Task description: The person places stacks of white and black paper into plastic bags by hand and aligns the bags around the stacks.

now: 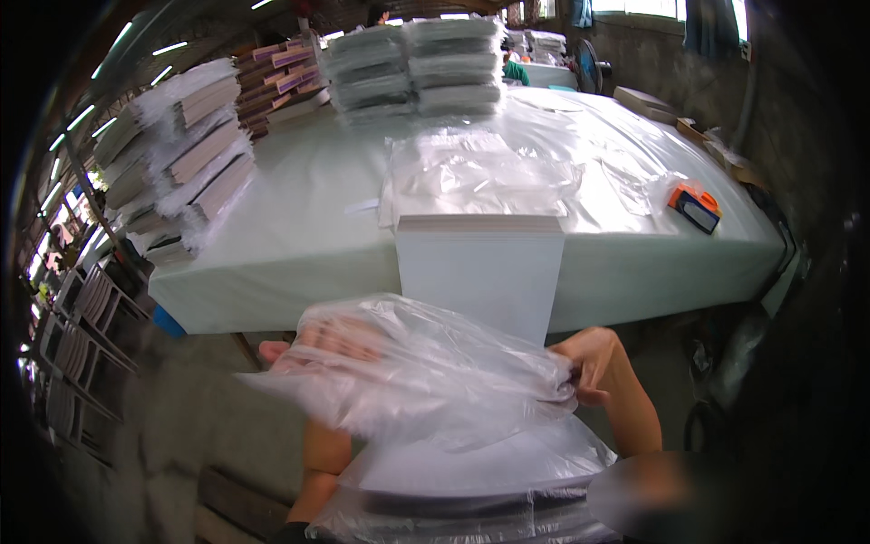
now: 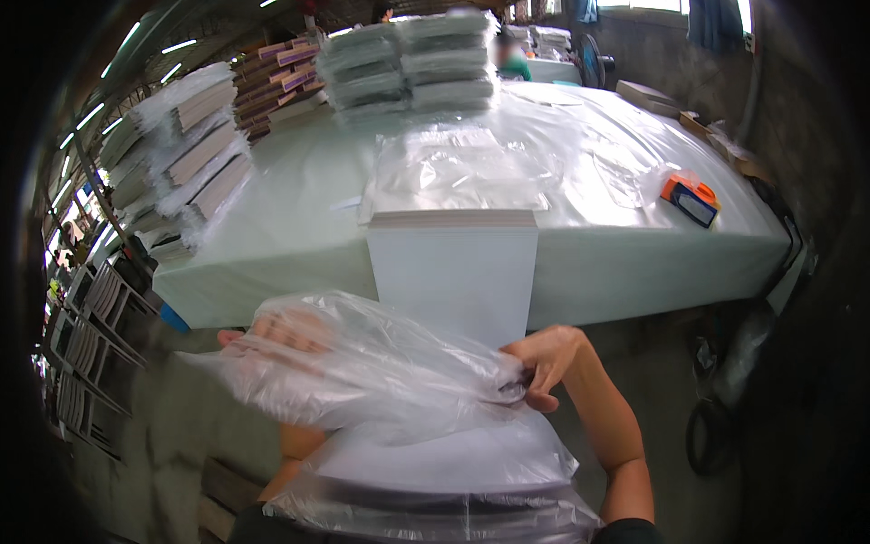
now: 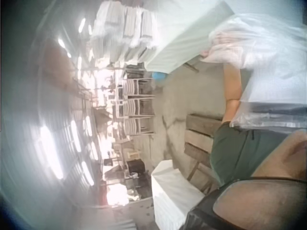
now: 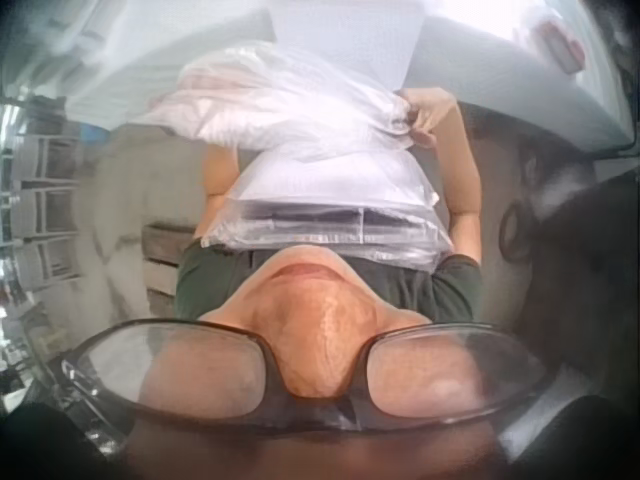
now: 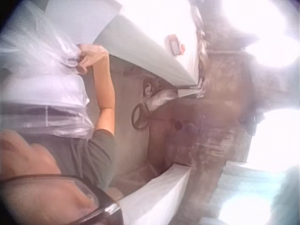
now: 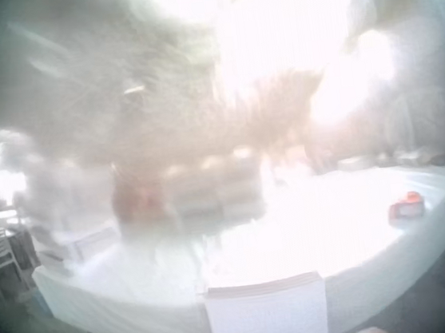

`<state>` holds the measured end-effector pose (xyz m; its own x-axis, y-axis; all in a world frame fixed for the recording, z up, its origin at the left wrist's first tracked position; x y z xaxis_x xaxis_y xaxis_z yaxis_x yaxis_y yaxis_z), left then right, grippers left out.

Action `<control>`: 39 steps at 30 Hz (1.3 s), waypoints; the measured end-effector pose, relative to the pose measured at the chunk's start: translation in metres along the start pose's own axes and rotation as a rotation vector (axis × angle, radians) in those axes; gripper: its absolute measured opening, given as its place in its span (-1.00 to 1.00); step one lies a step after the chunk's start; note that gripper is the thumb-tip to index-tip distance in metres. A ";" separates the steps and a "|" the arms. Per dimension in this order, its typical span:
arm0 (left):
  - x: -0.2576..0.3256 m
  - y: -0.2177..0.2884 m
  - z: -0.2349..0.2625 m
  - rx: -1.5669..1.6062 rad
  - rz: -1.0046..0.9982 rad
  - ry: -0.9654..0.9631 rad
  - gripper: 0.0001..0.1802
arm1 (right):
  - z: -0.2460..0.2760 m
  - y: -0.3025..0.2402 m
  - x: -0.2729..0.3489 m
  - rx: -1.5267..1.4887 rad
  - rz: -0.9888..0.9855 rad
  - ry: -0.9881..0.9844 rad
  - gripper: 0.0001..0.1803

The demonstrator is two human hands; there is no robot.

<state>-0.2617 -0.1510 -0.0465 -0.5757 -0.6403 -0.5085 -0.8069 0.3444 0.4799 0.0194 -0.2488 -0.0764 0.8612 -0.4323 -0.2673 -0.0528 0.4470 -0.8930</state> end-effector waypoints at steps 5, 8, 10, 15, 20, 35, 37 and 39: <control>-0.006 -0.003 -0.006 -0.039 -0.051 0.003 -0.72 | -0.023 -0.010 -0.020 0.121 -0.373 -0.147 -0.64; -0.018 -0.016 0.007 -0.056 -0.026 0.039 -0.73 | -0.016 -0.033 -0.012 0.010 0.199 -0.045 -0.61; -0.019 -0.016 0.032 -0.101 -0.056 0.310 -0.79 | 0.004 -0.035 0.012 -0.119 0.169 0.300 -0.66; -0.035 -0.032 0.079 -1.358 0.295 0.266 -0.72 | 0.061 -0.017 0.063 0.202 -0.285 1.262 -0.53; -0.052 -0.049 0.057 -1.907 -0.177 0.492 -0.77 | 0.082 -0.018 0.052 1.098 -0.478 1.330 -0.30; -0.068 -0.006 0.116 -0.914 0.621 0.068 -0.62 | 0.053 -0.030 0.053 -0.213 -0.365 1.166 -0.72; -0.055 -0.050 0.130 -0.803 0.830 0.023 -0.41 | 0.058 0.012 0.082 -0.578 -0.197 1.046 -0.51; -0.020 -0.073 0.155 -0.677 0.945 0.011 -0.14 | 0.048 0.056 0.085 -0.705 -0.291 1.151 -0.51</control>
Point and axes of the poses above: each hand's wrist, its own x-axis away from the middle knuckle, its own z-axis out of the back of the hand, y = z × x, the point moved 5 cm from there along -x, towards the middle knuckle, and after that the axes turned 5 degrees about z, right-handed, at the moved point
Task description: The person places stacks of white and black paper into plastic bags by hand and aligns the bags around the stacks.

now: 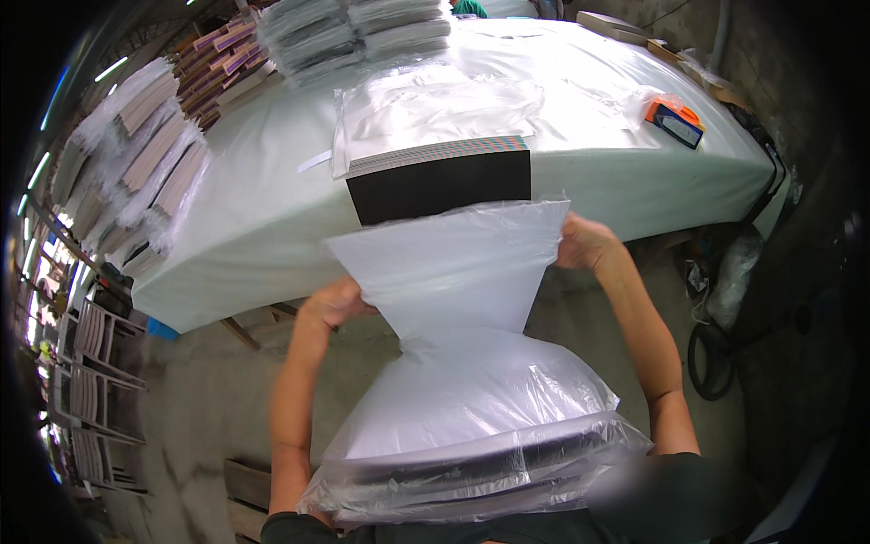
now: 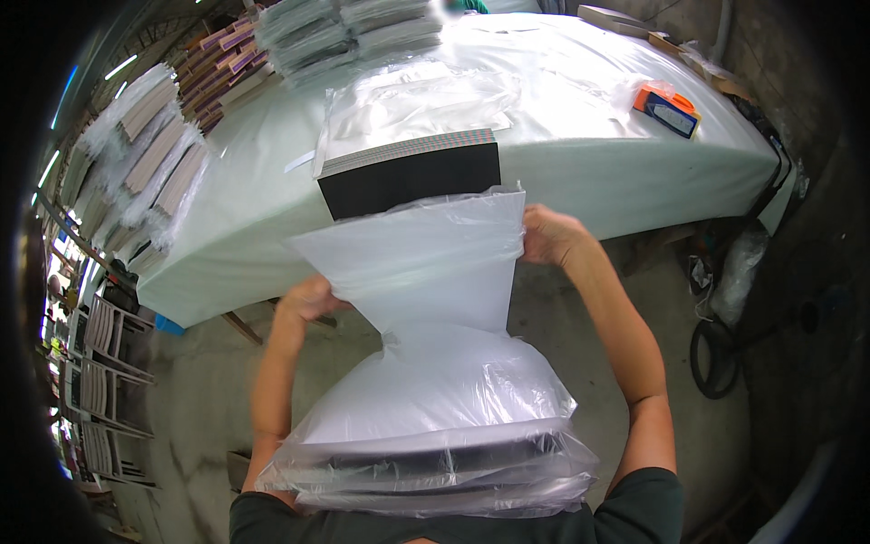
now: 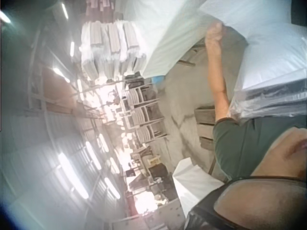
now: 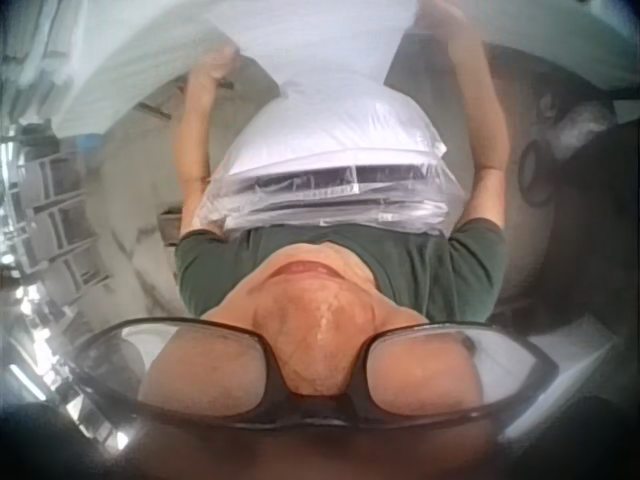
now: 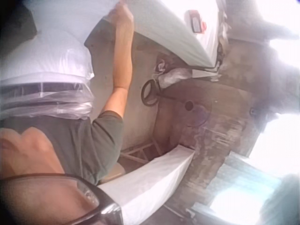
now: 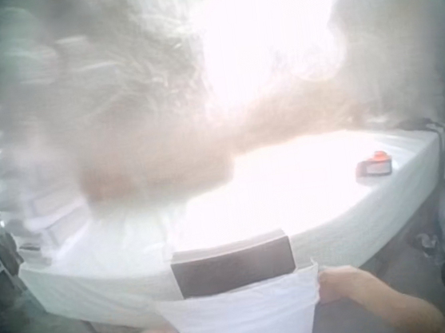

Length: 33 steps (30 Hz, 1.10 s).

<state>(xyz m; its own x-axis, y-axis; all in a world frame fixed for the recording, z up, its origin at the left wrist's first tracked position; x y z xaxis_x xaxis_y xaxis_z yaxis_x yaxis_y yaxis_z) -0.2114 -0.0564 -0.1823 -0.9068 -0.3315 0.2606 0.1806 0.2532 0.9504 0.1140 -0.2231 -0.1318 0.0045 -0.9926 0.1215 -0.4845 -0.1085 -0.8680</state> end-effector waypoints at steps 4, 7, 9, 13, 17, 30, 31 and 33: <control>-0.012 -0.096 0.011 0.084 0.298 -0.010 -0.07 | 0.047 0.082 -0.010 -0.090 -0.139 0.080 -0.51; -0.005 -0.153 0.014 0.021 0.276 0.110 -0.07 | 0.068 0.130 0.013 -0.039 -0.162 0.224 -0.54; 0.000 -0.184 0.018 0.111 0.359 0.339 -0.23 | 0.094 0.173 0.027 0.027 -0.205 0.217 -0.58; 0.006 -0.159 -0.014 -0.107 0.163 0.599 -0.74 | 0.086 0.190 0.059 0.688 0.287 0.147 -0.72; 0.011 -0.167 -0.017 -0.156 0.064 0.826 -0.77 | 0.098 0.187 0.059 0.886 -0.031 0.434 -0.70; 0.026 0.219 -0.094 -0.721 -0.874 0.805 -0.46 | 0.028 -0.195 -0.092 2.144 1.208 0.699 -0.76; 0.010 0.230 -0.104 -0.714 -0.882 0.686 -0.42 | 0.022 -0.198 -0.101 2.137 1.225 0.693 -0.76; -0.022 0.249 -0.111 -0.863 -0.867 0.629 -0.32 | 0.007 -0.208 -0.121 1.954 0.890 0.622 -0.82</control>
Point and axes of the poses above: each hand's wrist, its own x-axis away from the middle knuckle, its own z-axis out of the back of the hand, y = z × x, the point moved 5 cm from there along -x, towards the middle knuckle, and after that the axes turned 5 degrees about z, right-handed, at the moved point
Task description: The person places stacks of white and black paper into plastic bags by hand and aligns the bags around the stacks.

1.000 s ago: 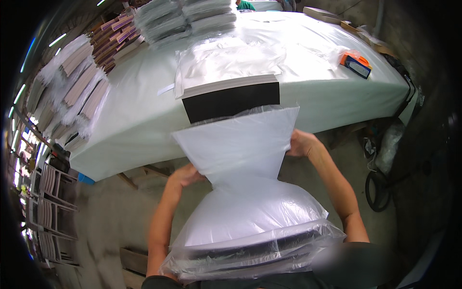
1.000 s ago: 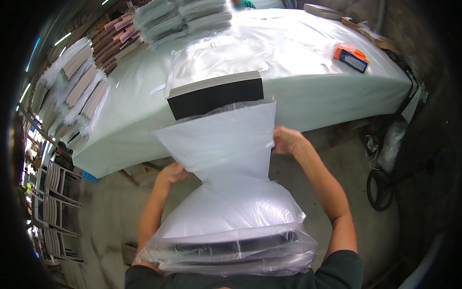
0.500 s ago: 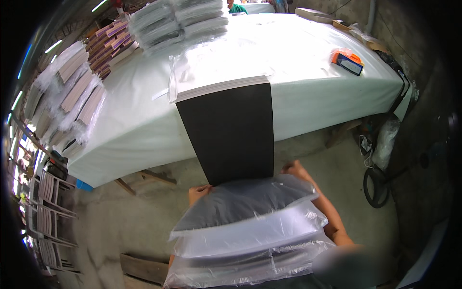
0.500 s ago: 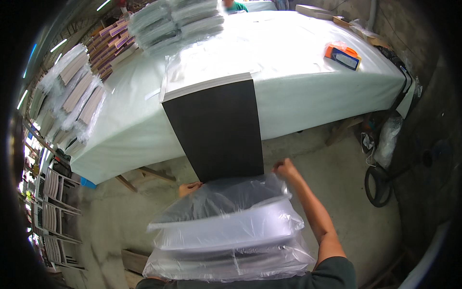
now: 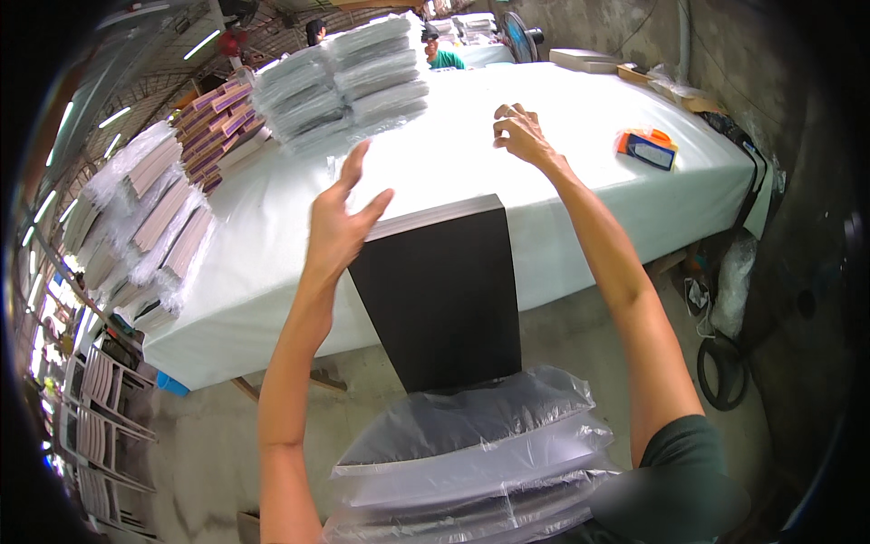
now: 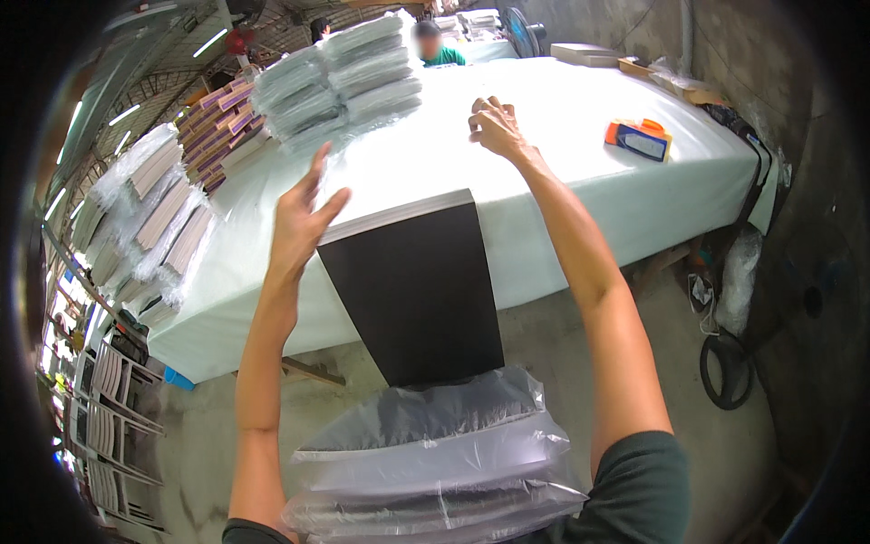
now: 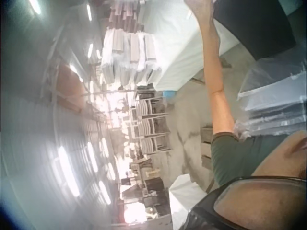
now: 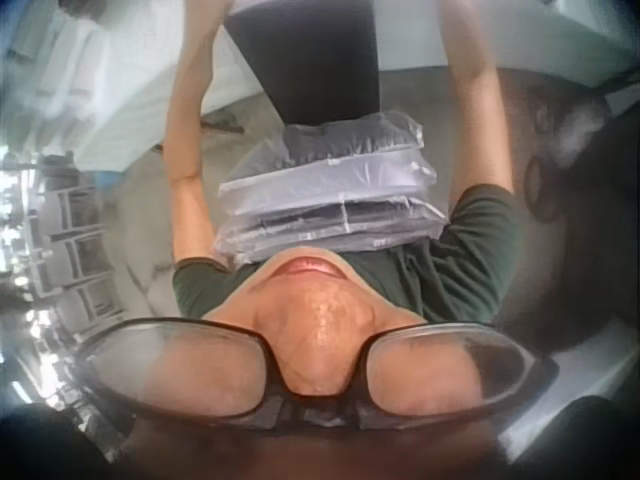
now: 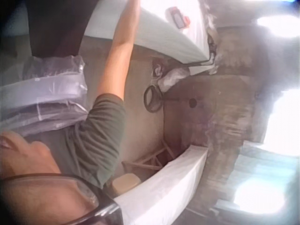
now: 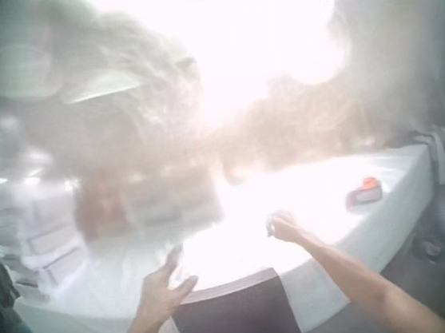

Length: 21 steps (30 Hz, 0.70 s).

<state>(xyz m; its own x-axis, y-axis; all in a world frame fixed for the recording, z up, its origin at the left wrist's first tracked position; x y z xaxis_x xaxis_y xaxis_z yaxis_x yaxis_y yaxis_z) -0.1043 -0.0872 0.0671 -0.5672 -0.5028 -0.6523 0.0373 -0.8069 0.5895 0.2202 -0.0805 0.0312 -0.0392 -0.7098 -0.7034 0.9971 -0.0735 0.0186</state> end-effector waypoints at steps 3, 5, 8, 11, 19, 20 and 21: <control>-0.034 -0.005 -0.026 -0.192 0.041 -0.020 -0.22 | 0.026 -0.064 -0.019 -0.343 0.160 -0.008 -0.73; -0.052 -0.016 -0.043 -0.244 0.080 -0.029 -0.19 | 0.047 -0.100 -0.023 -0.427 0.183 -0.094 -0.74; -0.073 -0.042 -0.061 -0.115 0.052 -0.045 -0.24 | 0.063 -0.112 -0.020 -0.698 0.178 -0.101 -0.77; -0.074 -0.060 -0.063 0.137 0.266 -0.276 -0.50 | 0.071 -0.102 -0.010 -0.856 0.207 -0.095 -0.71; -0.053 -0.040 -0.016 0.890 0.385 -0.308 -0.44 | 0.070 -0.129 0.037 -0.743 0.333 -0.033 0.11; -0.052 -0.038 -0.016 0.894 0.384 -0.307 -0.44 | 0.069 -0.143 0.044 -0.600 0.322 -0.018 0.24; -0.050 -0.036 -0.018 1.088 0.413 -0.339 -0.44 | 0.068 -0.155 0.051 -0.464 0.263 0.087 0.08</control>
Point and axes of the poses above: each hand's wrist, its own x-axis away from the middle knuckle, its own z-axis out of the back of the hand, y = z × x, the point moved 5 cm from there along -x, towards the middle knuckle, and after that the axes turned 5 degrees about z, right-handed, at the moved point
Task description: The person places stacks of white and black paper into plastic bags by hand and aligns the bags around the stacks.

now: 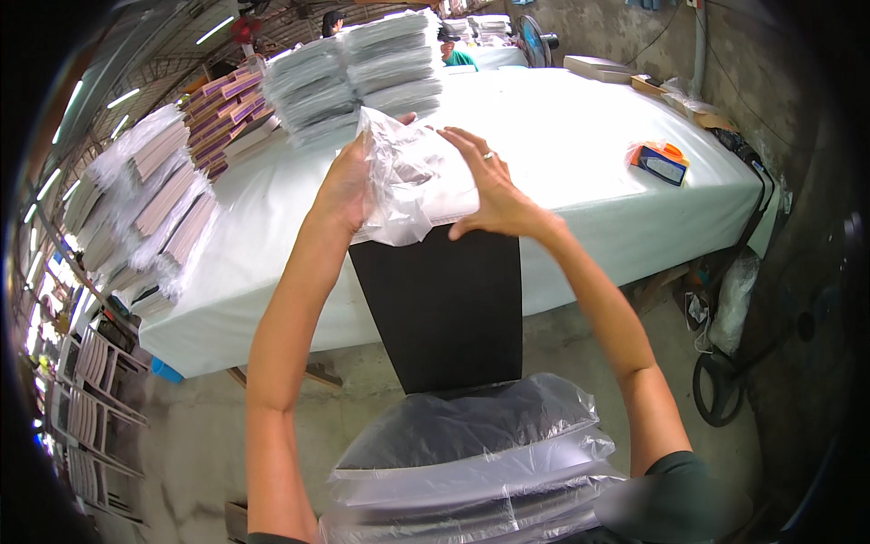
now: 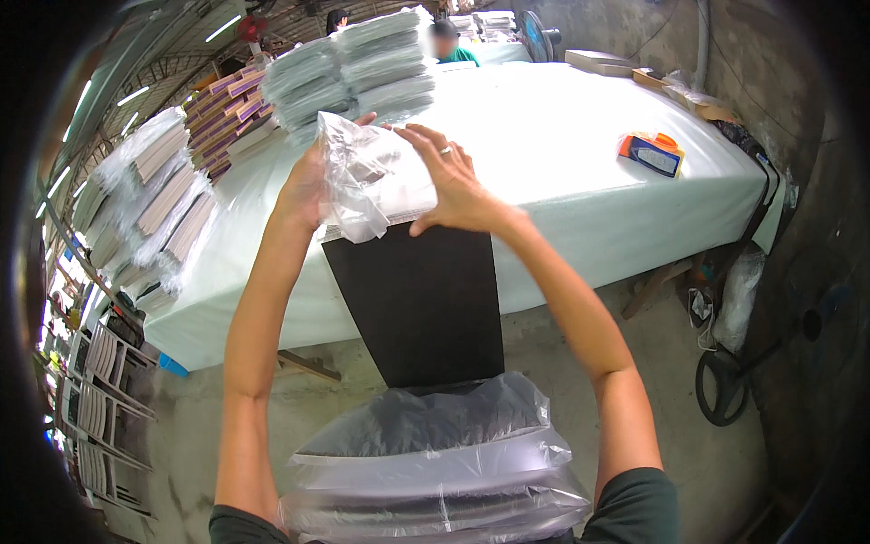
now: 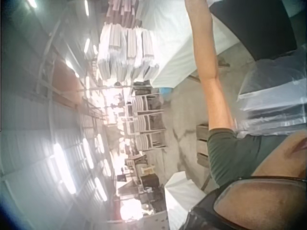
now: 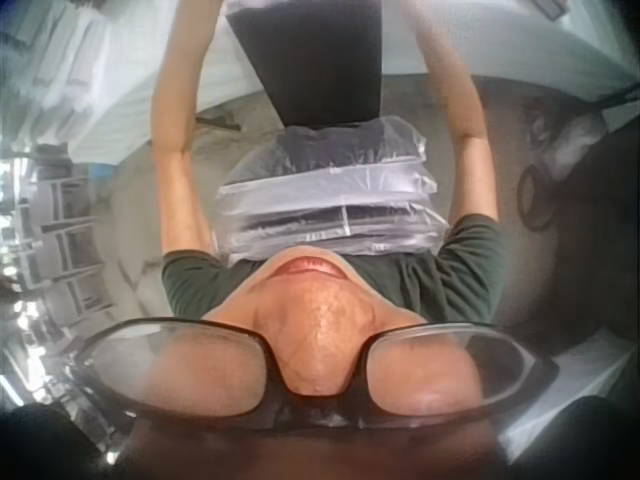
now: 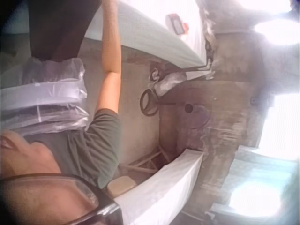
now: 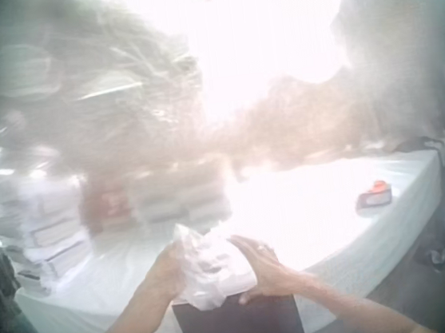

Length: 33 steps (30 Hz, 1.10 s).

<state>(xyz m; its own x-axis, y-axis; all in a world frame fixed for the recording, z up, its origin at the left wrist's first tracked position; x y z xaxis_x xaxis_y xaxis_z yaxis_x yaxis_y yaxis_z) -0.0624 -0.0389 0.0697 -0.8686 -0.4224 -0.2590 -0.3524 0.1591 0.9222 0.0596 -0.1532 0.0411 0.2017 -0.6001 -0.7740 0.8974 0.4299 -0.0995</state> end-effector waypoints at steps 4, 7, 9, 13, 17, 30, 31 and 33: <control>0.015 0.002 -0.015 0.017 -0.053 0.065 -0.49 | -0.005 0.007 0.016 -0.299 -0.101 0.257 -0.49; 0.056 0.015 -0.008 -0.327 -0.016 0.134 -0.57 | -0.011 0.028 0.036 -0.892 -0.650 0.266 -0.74; 0.071 0.008 0.000 -0.348 0.028 0.192 -0.57 | -0.006 0.012 0.043 -1.153 -0.887 0.352 -0.67; 0.091 -0.010 -0.012 -0.416 0.243 0.136 -0.54 | -0.002 -0.012 0.061 -1.246 -1.155 0.191 -0.44; 0.097 -0.016 -0.013 -0.459 0.211 0.129 -0.50 | 0.002 -0.022 0.076 -1.321 -1.087 0.129 -0.51; 0.106 -0.024 -0.044 -0.449 0.198 0.101 -0.48 | 0.033 -0.008 0.081 -0.642 -0.850 0.187 -0.69; 0.106 -0.023 -0.045 -0.452 0.198 0.101 -0.48 | 0.035 -0.010 0.077 -0.623 -0.705 0.230 -0.71; 0.108 -0.028 -0.048 -0.207 0.324 0.053 -0.46 | 0.043 -0.017 0.072 -0.411 -0.503 0.302 -0.71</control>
<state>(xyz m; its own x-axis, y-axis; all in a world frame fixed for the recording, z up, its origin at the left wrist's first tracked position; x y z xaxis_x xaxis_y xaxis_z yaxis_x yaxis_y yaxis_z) -0.1293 -0.1315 0.0299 -0.9022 -0.4262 0.0656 0.0201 0.1105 0.9937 0.0763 -0.2330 0.0141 -0.3679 -0.6052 -0.7060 0.6206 0.4056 -0.6711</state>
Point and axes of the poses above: each hand's wrist, its own x-axis away from the middle knuckle, its own z-axis out of the back of the hand, y = z × x, the point moved 5 cm from there along -x, towards the middle knuckle, and after that the axes turned 5 degrees about z, right-handed, at the moved point
